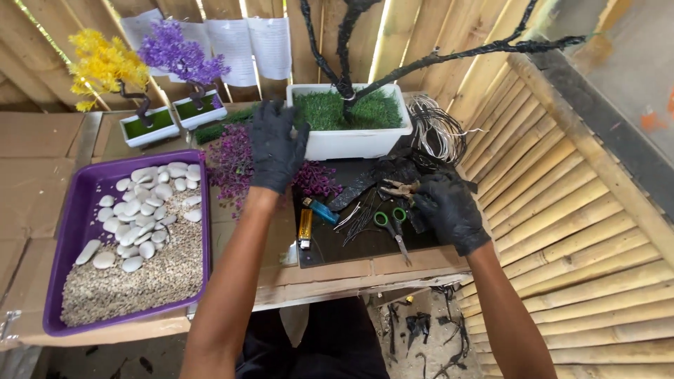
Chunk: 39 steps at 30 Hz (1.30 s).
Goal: The person arranges white pebbles into a purple tray filled with small gravel. They pick up the pebbles from a pile and place them carefully into the tray, creating a pattern on top of the gravel.
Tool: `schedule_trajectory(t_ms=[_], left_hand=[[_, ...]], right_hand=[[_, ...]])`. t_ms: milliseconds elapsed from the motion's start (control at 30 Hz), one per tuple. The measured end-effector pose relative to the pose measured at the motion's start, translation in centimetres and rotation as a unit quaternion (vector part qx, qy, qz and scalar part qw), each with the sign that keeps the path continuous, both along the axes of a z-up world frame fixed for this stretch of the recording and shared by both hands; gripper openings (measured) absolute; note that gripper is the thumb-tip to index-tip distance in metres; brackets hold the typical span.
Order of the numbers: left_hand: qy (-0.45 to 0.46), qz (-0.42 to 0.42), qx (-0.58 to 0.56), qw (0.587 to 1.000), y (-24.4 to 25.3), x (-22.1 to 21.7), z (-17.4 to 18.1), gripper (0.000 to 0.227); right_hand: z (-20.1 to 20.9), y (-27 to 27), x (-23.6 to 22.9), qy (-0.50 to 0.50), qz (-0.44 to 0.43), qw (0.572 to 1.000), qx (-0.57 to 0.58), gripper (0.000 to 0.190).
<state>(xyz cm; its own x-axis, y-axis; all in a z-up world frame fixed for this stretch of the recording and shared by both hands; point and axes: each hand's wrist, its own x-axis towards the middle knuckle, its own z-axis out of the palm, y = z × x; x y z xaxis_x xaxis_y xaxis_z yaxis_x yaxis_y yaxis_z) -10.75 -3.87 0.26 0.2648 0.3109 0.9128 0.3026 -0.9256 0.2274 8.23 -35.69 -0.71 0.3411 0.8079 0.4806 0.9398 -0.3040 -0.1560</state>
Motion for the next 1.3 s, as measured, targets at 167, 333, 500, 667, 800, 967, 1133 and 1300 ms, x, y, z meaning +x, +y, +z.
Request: schedule_trajectory(t_ms=[167, 333, 500, 667, 800, 967, 1133, 1300], left_hand=[[0.076, -0.034, -0.129, 0.988, -1.8, -0.9, -2.5, 0.025], [0.049, -0.032, -0.130, 0.990, 0.6, -0.2, -4.7, 0.025], [0.038, -0.070, -0.137, 0.987, 1.5, -0.1, -4.7, 0.024], [-0.008, -0.103, -0.188, 0.977, 3.7, 1.4, -7.1, 0.022], [0.014, -0.098, -0.169, 0.981, 3.0, 0.2, -6.7, 0.023], [-0.005, -0.126, -0.226, 0.966, 1.3, -3.1, -2.7, 0.041], [0.224, 0.046, -0.101, 0.968, 5.1, -2.5, -7.9, 0.051], [0.326, 0.037, -0.156, 0.932, 1.6, -1.8, -4.9, 0.092]], right_hand=[[4.5, 4.5, -0.9, 0.176, -0.080, 0.974, 0.120, 0.046], [1.7, 9.8, 3.4, 0.202, -0.044, 0.962, 0.176, 0.033], [-0.5, 10.9, 4.9, 0.151, -0.031, 0.968, 0.200, 0.015], [0.1, 11.0, 5.0, 0.144, -0.011, 0.975, 0.170, 0.013], [0.7, 10.7, 4.5, 0.151, 0.044, 0.972, 0.173, 0.010], [-0.2, 10.8, 4.7, 0.162, 0.041, 0.961, 0.219, 0.008], [-1.7, 11.3, 4.3, 0.174, 0.058, 0.945, 0.272, 0.010], [-3.2, 11.9, 5.1, 0.161, 0.074, 0.939, 0.295, 0.012]])
